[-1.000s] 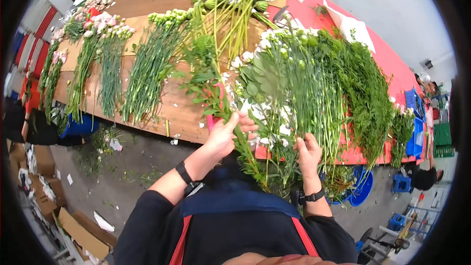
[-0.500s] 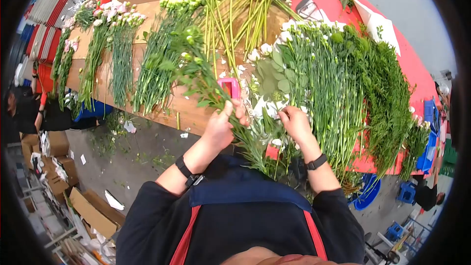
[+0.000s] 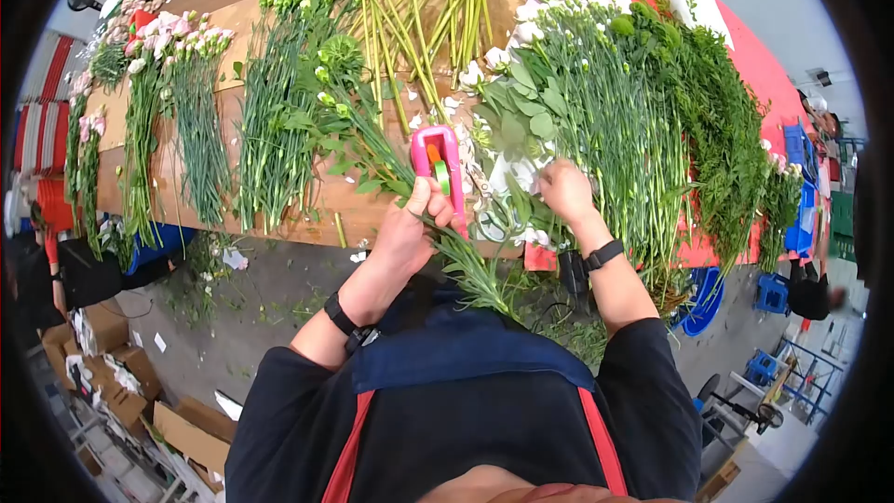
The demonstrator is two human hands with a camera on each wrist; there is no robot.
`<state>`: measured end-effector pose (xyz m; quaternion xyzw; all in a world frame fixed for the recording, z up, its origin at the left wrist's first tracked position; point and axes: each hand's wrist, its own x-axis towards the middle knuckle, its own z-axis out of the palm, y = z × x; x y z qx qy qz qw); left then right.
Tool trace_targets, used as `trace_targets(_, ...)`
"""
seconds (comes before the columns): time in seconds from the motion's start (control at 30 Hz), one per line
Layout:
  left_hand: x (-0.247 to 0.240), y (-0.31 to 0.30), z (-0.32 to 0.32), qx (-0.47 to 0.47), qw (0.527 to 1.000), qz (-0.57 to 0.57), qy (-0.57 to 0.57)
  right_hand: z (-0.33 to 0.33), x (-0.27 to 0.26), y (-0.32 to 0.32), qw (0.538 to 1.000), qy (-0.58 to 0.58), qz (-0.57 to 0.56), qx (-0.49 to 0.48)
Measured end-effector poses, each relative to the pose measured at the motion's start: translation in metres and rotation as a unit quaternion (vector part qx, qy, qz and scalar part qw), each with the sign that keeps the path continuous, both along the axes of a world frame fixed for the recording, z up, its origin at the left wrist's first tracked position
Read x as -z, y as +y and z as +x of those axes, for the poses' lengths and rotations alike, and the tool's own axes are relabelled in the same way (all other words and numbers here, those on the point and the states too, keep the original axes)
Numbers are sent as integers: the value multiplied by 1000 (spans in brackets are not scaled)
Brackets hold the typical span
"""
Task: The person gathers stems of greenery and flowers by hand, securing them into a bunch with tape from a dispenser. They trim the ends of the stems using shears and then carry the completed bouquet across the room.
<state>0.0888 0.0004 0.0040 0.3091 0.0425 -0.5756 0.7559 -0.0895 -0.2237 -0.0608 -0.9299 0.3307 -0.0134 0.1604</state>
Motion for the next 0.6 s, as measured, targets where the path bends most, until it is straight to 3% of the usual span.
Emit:
trace_targets(0.07,-7,11,9,0,1000,18,6,-3,-12,-3,994,-88,65,-1)
trace_targets(0.17,-4,25,20,-12,1000,13,6,1,-35,-7,983,-49,133,117)
trace_targets(0.2,-5,28,24,-7,1000,21,-3,-4,-15,-19,976,-79,149,140)
trace_targets(0.33,-13,38,26,-3,999,36,-24,27,-45,-4,988,8,126,93)
trace_targets(0.43,-13,40,25,12,999,26,-20,14,0,-15,1000,-12,12,4)
trace_targets(0.6,-16,40,23,15,999,21,-21,-11,-4,-47,970,127,-83,188)
